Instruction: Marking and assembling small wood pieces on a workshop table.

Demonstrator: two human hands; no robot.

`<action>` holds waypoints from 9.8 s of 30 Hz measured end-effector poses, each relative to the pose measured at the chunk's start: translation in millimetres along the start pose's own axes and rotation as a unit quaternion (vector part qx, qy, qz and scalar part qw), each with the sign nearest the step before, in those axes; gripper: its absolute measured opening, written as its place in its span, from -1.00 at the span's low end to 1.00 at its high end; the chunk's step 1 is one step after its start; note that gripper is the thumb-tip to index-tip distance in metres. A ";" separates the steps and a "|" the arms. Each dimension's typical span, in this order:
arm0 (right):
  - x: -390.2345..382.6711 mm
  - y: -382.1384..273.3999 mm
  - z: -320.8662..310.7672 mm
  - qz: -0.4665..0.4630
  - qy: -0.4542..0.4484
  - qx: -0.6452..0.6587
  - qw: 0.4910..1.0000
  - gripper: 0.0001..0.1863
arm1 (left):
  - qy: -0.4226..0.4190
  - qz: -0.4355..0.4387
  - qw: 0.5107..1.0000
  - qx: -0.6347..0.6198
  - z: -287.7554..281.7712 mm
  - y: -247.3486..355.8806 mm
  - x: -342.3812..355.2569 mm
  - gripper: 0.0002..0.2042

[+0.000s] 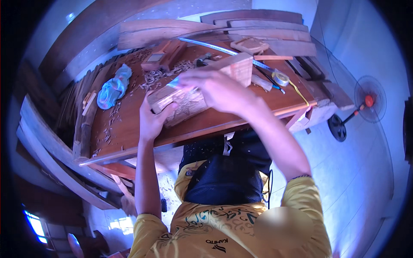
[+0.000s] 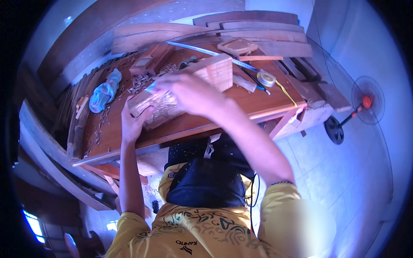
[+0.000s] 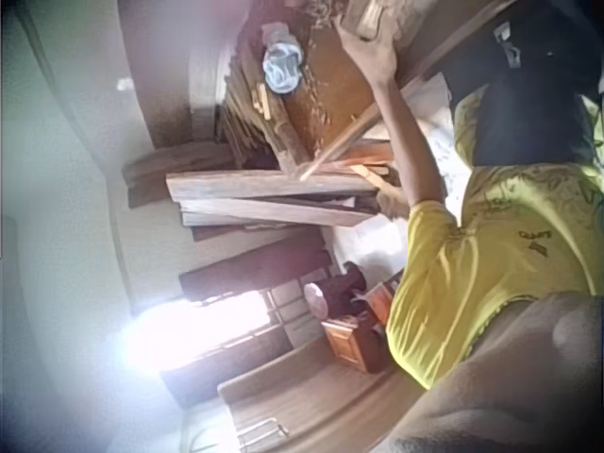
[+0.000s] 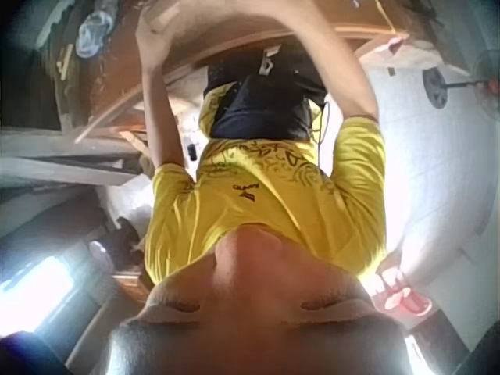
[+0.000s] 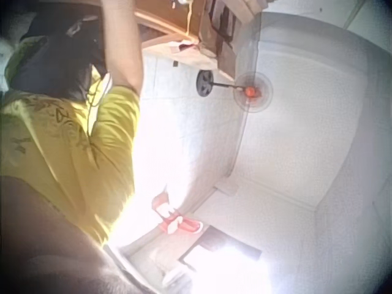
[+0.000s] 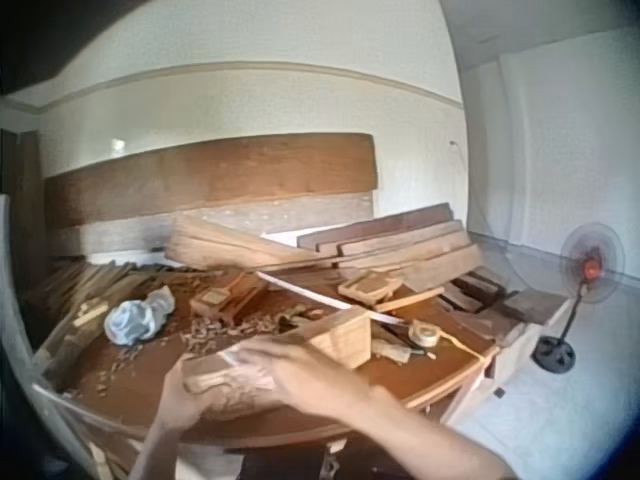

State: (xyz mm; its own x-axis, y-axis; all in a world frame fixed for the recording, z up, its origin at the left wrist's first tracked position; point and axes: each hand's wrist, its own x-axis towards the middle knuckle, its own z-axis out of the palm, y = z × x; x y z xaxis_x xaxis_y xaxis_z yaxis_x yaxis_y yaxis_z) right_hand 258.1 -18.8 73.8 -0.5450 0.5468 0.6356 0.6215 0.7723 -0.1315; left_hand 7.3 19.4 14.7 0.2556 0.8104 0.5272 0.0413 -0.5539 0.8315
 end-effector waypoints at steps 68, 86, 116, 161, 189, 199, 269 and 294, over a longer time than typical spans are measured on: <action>-90.0 34.8 -22.5 0.296 0.132 0.027 0.946 -0.70 | -0.235 0.127 0.895 0.357 -29.6 9.0 -30.2 0.00; -0.2 -34.1 48.8 0.107 -0.138 0.065 0.983 -0.58 | -0.164 -0.014 0.929 0.332 -37.5 -2.2 -34.2 0.28; -5.3 -55.4 55.1 -0.067 -0.138 0.223 0.963 -0.60 | -0.137 0.060 0.934 0.324 -38.0 -6.6 -32.0 0.12; -94.7 -7.9 -40.8 0.282 -0.034 0.008 0.959 -0.37 | -0.127 0.022 0.924 0.360 -35.5 1.7 -37.2 0.15; -213.1 59.6 -47.2 0.338 0.194 0.080 0.918 -0.49 | -0.373 0.058 0.832 0.407 71.4 40.7 25.7 0.18; -208.2 62.2 -29.9 0.288 0.211 0.149 0.922 -0.56 | -0.129 0.026 0.957 0.257 -16.1 60.1 37.6 0.00; -106.1 51.0 -11.3 0.192 0.005 0.081 0.978 -0.50 | -0.102 -0.220 0.732 0.637 -33.5 -174.3 270.6 0.10; -93.5 352.1 -143.3 0.484 -0.307 -0.071 0.816 -0.72 | -0.123 -0.225 0.716 0.649 -16.2 -143.1 259.5 0.01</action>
State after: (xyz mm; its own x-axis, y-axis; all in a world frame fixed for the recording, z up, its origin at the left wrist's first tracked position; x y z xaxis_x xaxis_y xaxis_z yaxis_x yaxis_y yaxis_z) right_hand 608.5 155.7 77.1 0.0879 0.9712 -0.2214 0.9636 -0.1392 -0.2282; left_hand 52.0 312.0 35.3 0.0890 0.9930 0.0777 0.9955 -0.0861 -0.0402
